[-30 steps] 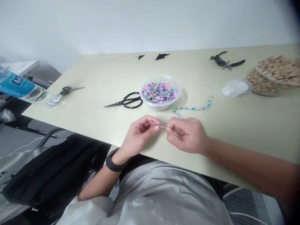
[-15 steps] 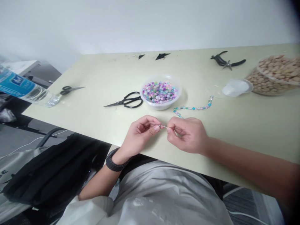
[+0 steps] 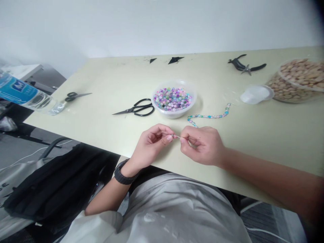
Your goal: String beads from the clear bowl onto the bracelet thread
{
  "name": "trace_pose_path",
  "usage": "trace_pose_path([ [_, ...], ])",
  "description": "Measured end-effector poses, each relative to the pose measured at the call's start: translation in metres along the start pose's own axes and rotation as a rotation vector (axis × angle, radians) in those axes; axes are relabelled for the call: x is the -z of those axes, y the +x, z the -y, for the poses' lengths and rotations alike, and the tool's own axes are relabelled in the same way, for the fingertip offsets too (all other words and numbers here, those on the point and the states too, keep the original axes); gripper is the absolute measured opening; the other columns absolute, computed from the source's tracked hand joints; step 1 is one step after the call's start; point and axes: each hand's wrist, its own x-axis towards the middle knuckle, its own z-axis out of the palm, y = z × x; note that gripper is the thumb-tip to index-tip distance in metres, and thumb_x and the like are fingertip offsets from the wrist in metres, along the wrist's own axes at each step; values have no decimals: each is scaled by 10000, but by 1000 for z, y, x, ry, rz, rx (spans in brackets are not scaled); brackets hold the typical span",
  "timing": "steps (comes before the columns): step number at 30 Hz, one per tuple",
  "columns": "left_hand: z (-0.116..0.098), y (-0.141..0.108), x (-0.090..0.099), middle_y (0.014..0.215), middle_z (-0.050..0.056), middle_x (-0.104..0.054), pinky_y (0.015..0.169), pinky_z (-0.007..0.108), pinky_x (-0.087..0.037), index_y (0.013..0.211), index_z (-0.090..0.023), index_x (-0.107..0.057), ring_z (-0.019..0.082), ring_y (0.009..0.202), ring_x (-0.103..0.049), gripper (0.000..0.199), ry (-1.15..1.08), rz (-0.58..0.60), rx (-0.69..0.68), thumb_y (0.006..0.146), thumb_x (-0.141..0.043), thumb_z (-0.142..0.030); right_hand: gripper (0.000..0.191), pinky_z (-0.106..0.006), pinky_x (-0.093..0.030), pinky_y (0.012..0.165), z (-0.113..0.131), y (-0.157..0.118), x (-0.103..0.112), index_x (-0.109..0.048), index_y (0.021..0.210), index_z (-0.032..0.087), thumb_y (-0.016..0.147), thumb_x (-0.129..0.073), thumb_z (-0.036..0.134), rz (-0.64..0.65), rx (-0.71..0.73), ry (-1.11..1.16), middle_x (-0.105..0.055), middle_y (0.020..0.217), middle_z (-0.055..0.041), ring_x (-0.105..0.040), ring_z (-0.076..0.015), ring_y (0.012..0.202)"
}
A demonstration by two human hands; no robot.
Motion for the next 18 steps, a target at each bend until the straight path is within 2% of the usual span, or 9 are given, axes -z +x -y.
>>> trace_pose_path([
  [18,-1,1,0,920,33,-718,827,225,-522,990,-183,-728,119,862,-668,139,-15,0,3,916,-779,-289,138,-192,-296,482,0,-1,0,-512,754,190,828,-589,102,11,2,5,-375,539,98,-272,-49,452],
])
